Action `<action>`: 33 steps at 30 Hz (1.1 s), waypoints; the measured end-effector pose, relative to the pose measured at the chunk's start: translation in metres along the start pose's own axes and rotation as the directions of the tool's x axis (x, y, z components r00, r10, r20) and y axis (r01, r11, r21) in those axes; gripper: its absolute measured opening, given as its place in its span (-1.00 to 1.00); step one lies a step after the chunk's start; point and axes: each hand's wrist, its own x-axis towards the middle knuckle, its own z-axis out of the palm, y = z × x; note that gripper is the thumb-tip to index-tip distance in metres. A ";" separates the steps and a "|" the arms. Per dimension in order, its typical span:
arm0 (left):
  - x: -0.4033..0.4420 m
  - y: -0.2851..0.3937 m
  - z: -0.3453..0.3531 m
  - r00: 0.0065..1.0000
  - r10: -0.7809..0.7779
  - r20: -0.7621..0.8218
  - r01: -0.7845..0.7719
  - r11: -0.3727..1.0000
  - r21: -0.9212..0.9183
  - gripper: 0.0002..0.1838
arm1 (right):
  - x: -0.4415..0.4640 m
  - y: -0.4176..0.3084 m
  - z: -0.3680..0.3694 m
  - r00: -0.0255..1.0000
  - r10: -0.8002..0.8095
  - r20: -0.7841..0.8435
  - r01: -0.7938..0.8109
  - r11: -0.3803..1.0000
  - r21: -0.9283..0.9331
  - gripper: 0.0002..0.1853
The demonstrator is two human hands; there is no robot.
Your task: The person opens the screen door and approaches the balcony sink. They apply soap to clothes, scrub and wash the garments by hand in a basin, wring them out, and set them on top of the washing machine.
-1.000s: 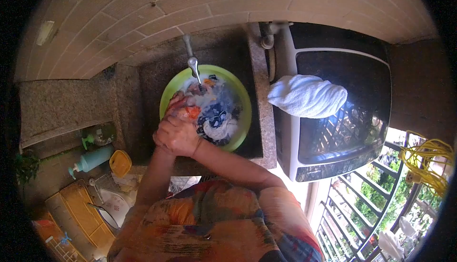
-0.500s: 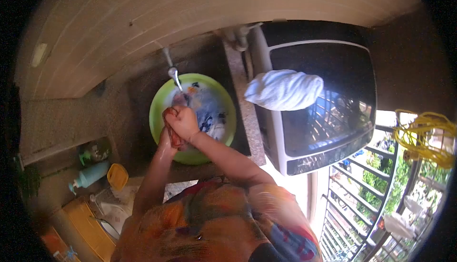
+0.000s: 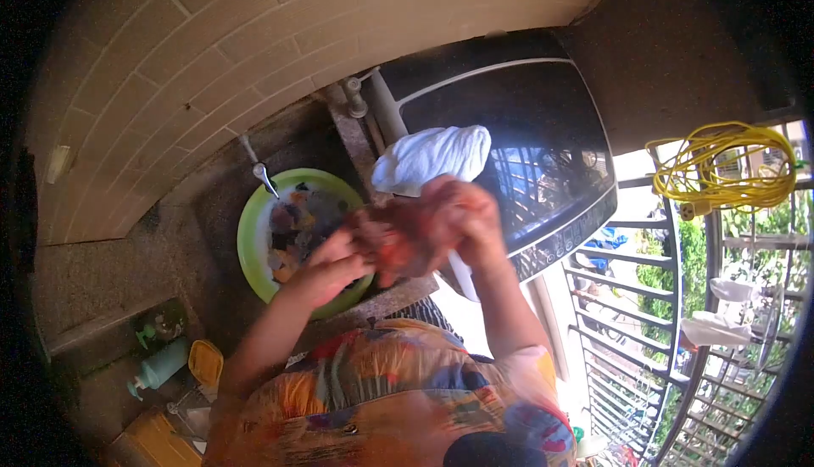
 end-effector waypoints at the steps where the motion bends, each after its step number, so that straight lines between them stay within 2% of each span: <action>1: 0.014 0.001 0.014 0.999 0.038 0.022 -0.039 0.999 0.021 -0.32 | 0.000 -0.015 0.002 0.990 -0.020 -0.137 0.025 0.999 0.033 -0.50; 3: 0.041 0.001 0.038 0.991 0.115 0.068 -0.119 0.991 0.060 -0.32 | -0.001 -0.024 -0.023 0.968 -0.145 -0.205 0.173 0.977 0.126 -0.48; 4: 0.053 -0.003 0.040 0.995 0.083 0.060 -0.088 0.992 0.085 -0.31 | 0.000 -0.026 -0.035 0.942 -0.258 -0.216 0.279 0.957 0.074 -0.50; 6: 0.068 -0.017 0.034 0.999 0.014 0.040 -0.020 0.991 0.131 -0.29 | -0.004 -0.026 -0.072 0.943 -0.240 -0.229 0.194 0.959 -0.209 -0.68; 7: 0.069 -0.022 0.030 0.995 -0.074 -0.065 0.082 0.987 0.136 -0.31 | -0.005 -0.019 -0.082 0.920 -0.282 -0.271 0.112 0.854 -0.508 -0.71; 8: 0.067 -0.026 0.025 0.988 -0.100 -0.113 0.121 0.973 0.195 -0.31 | -0.005 -0.009 -0.090 0.897 -0.331 -0.294 0.000 0.663 -0.748 -0.73; 9: 0.060 -0.032 0.020 0.978 -0.126 -0.168 0.165 0.955 0.247 -0.32 | -0.005 -0.005 -0.090 0.875 -0.381 -0.297 -0.128 0.410 -0.903 -0.73; 10: 0.054 -0.036 0.013 0.962 -0.150 -0.227 0.215 0.931 0.296 -0.33 | -0.007 -0.002 -0.089 0.849 -0.396 -0.350 -0.148 0.457 -0.877 -0.70; 11: 0.046 -0.039 0.005 0.951 -0.182 -0.249 0.239 0.946 0.219 -0.41 | -0.011 0.001 -0.085 0.823 -0.400 -0.404 -0.170 0.505 -0.846 -0.67; 12: 0.036 -0.034 0.001 0.936 -0.185 -0.300 0.256 0.942 0.216 -0.54 | -0.012 0.005 -0.079 0.799 -0.398 -0.452 -0.184 0.553 -0.813 -0.63; 13: 0.025 -0.037 -0.016 0.934 -0.164 -0.316 0.243 0.943 0.228 -0.59 | -0.009 0.009 -0.068 0.748 -0.428 -0.507 -0.085 0.696 -0.713 -0.58; 14: 0.011 -0.042 -0.036 0.930 -0.141 -0.340 0.231 0.943 0.240 -0.63 | -0.011 0.004 -0.056 0.703 -0.532 -0.472 -0.095 0.587 -0.804 -0.57; 16: -0.020 -0.045 -0.070 0.845 -0.052 -0.533 0.252 0.917 0.310 -0.68 | -0.008 -0.010 -0.020 0.707 -0.666 -0.238 0.009 0.345 -0.938 -0.65; 18: -0.057 -0.061 -0.117 0.716 0.165 -0.678 0.229 0.862 0.452 -0.72 | -0.008 -0.012 0.015 0.784 -0.604 -0.144 0.143 0.401 -0.905 -0.69; 19: -0.079 -0.080 -0.154 0.618 0.323 -0.716 0.247 0.785 0.568 -0.75 | -0.007 -0.008 0.038 0.787 -0.614 -0.052 0.262 0.410 -0.873 -0.72; 20: -0.098 -0.086 -0.175 0.506 0.482 -0.715 0.373 0.625 0.685 -0.76 | -0.011 0.004 0.055 0.864 -0.503 -0.003 0.290 0.503 -0.814 -0.74; 21: -0.123 -0.098 -0.204 0.483 0.482 -0.731 0.398 0.623 0.674 -0.73 | -0.001 0.015 0.072 0.886 -0.426 0.184 0.417 0.556 -0.719 -0.76; 22: -0.140 -0.106 -0.223 0.461 0.484 -0.744 0.420 0.619 0.663 -0.70 | 0.002 0.027 0.092 0.945 -0.201 0.257 0.325 0.617 -0.717 -0.73; 24: -0.149 -0.100 -0.213 0.492 0.385 -0.780 0.485 0.624 0.613 -0.71 | 0.012 0.091 0.115 0.935 0.063 0.348 0.199 0.720 -0.665 -0.74; 25: -0.154 -0.099 -0.208 0.504 0.335 -0.796 0.517 0.621 0.589 -0.71 | 0.016 0.139 0.112 0.908 0.204 0.366 0.116 0.718 -0.686 -0.68; 27: -0.160 -0.116 -0.210 0.600 0.421 -0.681 0.563 0.383 0.733 -0.69 | 0.017 0.231 0.101 0.857 0.434 0.279 0.052 0.465 -0.884 -0.60; 29: -0.156 -0.115 -0.194 0.671 0.451 -0.588 0.593 0.149 0.791 -0.67 | 0.024 0.263 0.095 0.764 0.562 0.317 0.201 0.259 -0.945 -0.55; 30: -0.152 -0.114 -0.185 0.647 0.498 -0.578 0.591 0.151 0.792 -0.67 | 0.021 0.275 0.092 0.712 0.627 0.318 0.284 0.157 -0.946 -0.52; 32: -0.144 -0.114 -0.172 0.591 0.593 -0.547 0.582 0.156 0.798 -0.65 | 0.009 0.301 0.086 0.764 0.552 0.333 0.325 0.116 -0.938 -0.52; 33: -0.142 -0.110 -0.161 0.551 0.407 -0.728 0.633 0.365 0.683 -0.59 | 0.006 0.302 0.088 0.788 0.513 0.341 0.346 0.091 -0.934 -0.52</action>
